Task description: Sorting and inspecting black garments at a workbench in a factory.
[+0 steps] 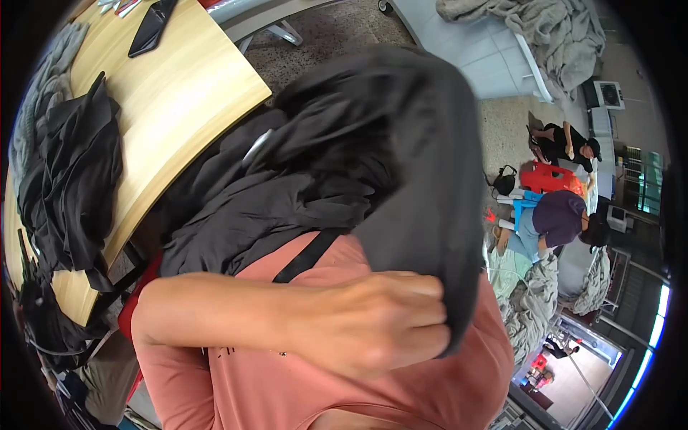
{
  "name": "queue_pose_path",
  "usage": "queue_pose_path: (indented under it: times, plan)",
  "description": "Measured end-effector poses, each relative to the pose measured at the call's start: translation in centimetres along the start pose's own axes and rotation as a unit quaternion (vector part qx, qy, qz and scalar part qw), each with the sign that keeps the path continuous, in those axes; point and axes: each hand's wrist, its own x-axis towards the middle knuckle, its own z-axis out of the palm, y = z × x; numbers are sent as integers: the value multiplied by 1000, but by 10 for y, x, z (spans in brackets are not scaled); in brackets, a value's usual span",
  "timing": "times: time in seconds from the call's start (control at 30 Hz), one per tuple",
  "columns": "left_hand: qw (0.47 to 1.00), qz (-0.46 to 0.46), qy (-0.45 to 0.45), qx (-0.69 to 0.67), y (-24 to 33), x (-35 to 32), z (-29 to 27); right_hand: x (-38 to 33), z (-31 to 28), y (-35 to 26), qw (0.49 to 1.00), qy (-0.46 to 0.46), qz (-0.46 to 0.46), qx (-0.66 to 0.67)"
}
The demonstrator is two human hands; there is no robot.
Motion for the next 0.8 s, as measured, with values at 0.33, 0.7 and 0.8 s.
queue_pose_path:
  times: [0.33,0.7,0.8]
  plan:
    - [963,-99,-168,184,-57,-23,35,-111,-10,113,579,425,685,123]
    - [907,18,211,-363,56,9,-23,18,148,9,994,-81,27,62]
    - [809,59,262,-523,74,-2,-40,35,194,-55,936,-264,-134,-189]
